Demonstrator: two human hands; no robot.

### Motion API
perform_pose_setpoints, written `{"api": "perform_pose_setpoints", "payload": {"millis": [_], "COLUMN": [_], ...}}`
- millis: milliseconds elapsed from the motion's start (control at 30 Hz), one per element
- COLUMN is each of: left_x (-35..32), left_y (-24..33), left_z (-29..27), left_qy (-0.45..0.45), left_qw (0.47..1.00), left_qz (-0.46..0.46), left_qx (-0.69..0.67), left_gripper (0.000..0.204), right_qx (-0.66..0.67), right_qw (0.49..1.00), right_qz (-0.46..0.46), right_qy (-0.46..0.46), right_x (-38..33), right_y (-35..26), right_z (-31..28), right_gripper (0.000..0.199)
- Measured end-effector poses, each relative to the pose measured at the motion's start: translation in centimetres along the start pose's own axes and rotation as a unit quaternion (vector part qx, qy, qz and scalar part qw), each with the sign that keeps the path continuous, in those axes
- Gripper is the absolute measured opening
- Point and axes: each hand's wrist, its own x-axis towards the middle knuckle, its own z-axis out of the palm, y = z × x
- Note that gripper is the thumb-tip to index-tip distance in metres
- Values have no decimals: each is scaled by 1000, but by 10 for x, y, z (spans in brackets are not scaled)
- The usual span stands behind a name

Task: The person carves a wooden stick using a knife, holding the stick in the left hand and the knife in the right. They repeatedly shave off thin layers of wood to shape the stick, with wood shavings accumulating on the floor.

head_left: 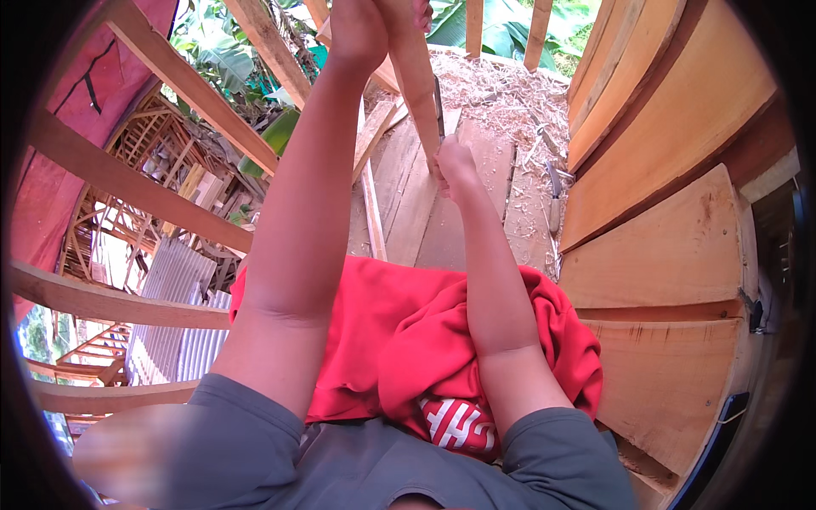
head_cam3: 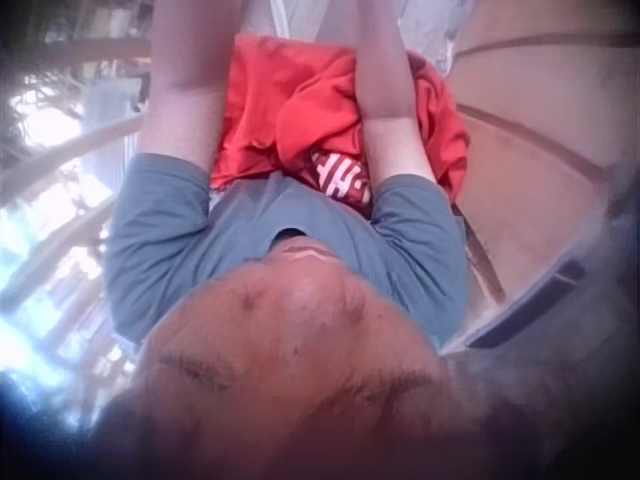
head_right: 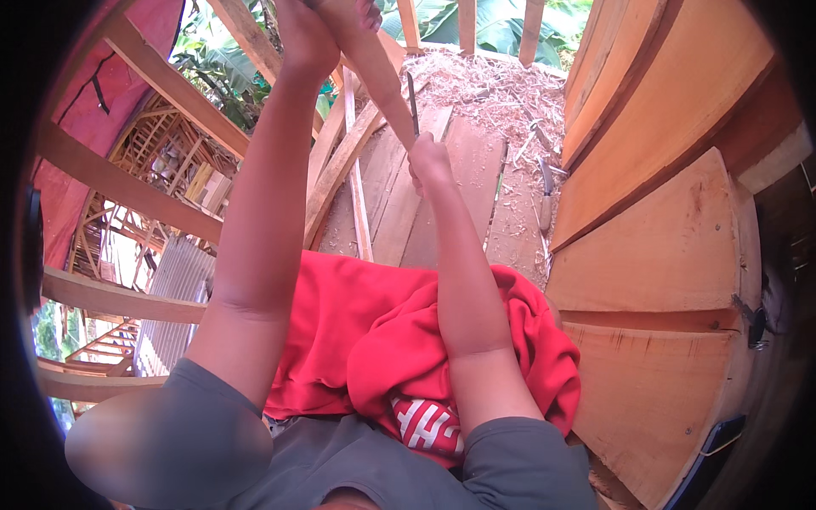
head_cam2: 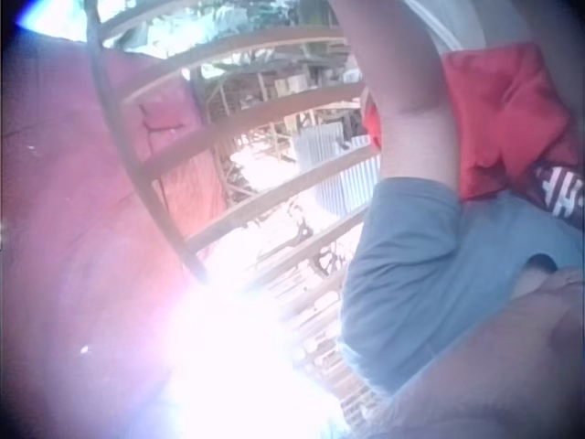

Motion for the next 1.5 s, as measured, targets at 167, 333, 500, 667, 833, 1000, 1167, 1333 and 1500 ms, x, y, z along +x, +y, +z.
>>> {"api": "perform_pose_setpoints", "payload": {"millis": [167, 333, 500, 667, 833, 1000, 1167, 1333, 1500], "left_x": [-13, -17, -14, 5, 0, -1, -10, -29, -84], "left_y": [15, 13, 14, 2, 6, 11, 16, 28, 60], "left_z": [-9, 21, 6, 30, 1, 12, -12, -32, -71], "left_qy": [-56, -125, -116, -113, -55, -10, 60, 56, 36], "left_qw": [997, 986, 986, 992, 996, 997, 996, 996, 998], "left_qz": [28, 28, 33, 29, 37, 48, 36, 51, 38], "left_qx": [34, 109, 111, 50, 55, 52, 47, -41, -19], "left_gripper": [62, 68, 65, 61, 59, 57, 58, 61, 63], "right_qx": [0, -50, 4, 27, 49, -2, -17, -32, -119], "right_qw": [1000, 989, 998, 982, 992, 980, 996, 980, 991], "right_qz": [-3, 133, 53, 184, 33, 192, 34, 157, -5], "right_qy": [-7, 38, -45, -40, -108, -51, -78, -115, -61], "right_x": [-12, 33, -22, 48, -25, 21, -22, 28, -11], "right_y": [-7, 61, -15, 62, -30, 54, -31, 36, -3], "right_z": [14, -1, 11, -1, 9, 6, 21, 9, 46], "right_gripper": [37, 36, 37, 34, 32, 33, 41, 42, 44]}}
